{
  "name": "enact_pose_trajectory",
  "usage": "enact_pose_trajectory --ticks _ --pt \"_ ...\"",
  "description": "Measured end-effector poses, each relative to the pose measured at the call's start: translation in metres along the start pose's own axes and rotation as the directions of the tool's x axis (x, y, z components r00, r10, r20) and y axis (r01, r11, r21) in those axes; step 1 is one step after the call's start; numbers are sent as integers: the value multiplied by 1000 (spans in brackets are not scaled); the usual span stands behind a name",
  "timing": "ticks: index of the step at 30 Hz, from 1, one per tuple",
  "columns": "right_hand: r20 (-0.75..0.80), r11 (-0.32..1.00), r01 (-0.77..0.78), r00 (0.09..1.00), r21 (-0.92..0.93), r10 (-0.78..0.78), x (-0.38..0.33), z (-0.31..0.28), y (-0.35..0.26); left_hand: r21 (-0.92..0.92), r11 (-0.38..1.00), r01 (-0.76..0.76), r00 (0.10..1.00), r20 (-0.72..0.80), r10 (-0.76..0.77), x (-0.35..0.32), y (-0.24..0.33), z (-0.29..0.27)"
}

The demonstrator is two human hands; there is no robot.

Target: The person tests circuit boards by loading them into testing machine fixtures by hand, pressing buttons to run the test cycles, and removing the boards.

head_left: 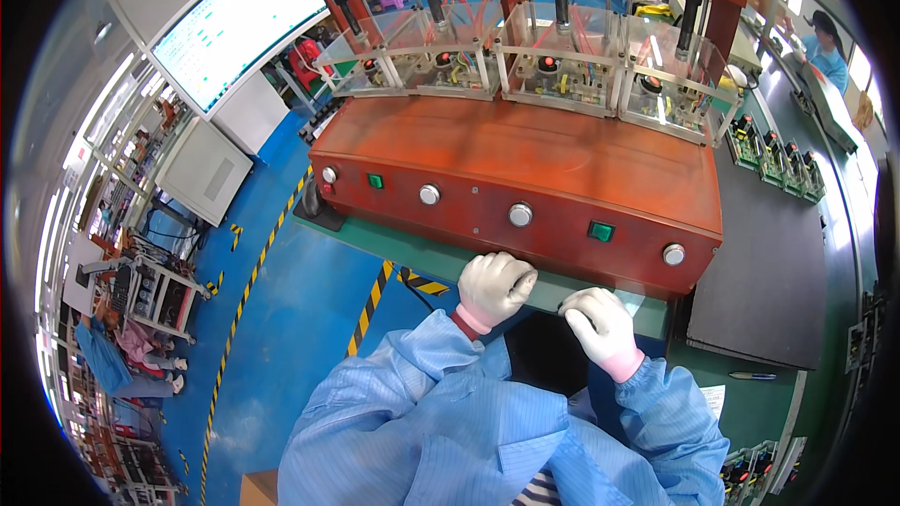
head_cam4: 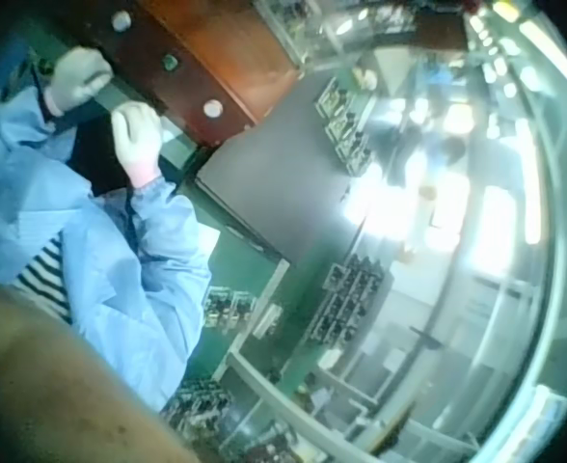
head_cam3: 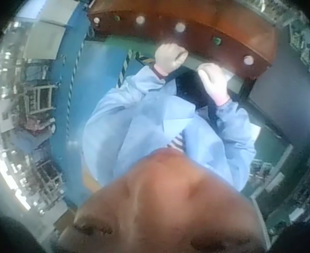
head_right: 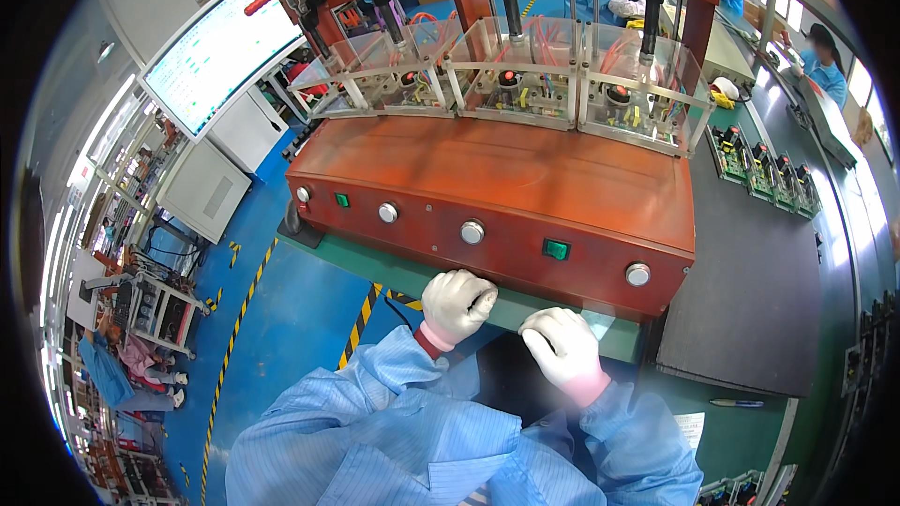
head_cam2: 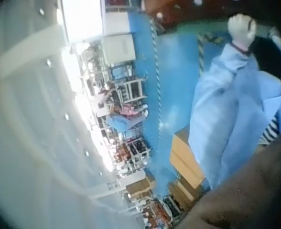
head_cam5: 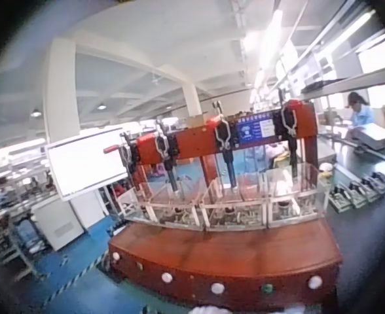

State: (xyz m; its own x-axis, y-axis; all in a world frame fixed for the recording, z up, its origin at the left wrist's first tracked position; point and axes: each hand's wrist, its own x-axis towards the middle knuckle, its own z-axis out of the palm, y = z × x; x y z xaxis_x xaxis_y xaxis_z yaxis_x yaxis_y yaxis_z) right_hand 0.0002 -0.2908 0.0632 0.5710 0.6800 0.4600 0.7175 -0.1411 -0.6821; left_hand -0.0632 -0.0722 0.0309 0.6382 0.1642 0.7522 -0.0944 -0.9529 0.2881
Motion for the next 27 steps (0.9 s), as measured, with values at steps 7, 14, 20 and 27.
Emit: enact_pose_trajectory --ticks 7,14,20,27 --pt "3 1000 3 1000 -7 -3 0 0 0 0 1000 -1 1000 -3 1 0 0 0" --pt "12 1000 0 1000 -15 0 -1 0 1 3 1000 -7 1000 1 7 0 0 0" --pt "14 1000 -4 1000 -18 4 -2 1 1 7 1000 0 1000 3 0 -1 -1 1" --pt "17 1000 2 1000 -26 -2 -1 0 0 2 1000 6 1000 4 -6 -1 -1 1"
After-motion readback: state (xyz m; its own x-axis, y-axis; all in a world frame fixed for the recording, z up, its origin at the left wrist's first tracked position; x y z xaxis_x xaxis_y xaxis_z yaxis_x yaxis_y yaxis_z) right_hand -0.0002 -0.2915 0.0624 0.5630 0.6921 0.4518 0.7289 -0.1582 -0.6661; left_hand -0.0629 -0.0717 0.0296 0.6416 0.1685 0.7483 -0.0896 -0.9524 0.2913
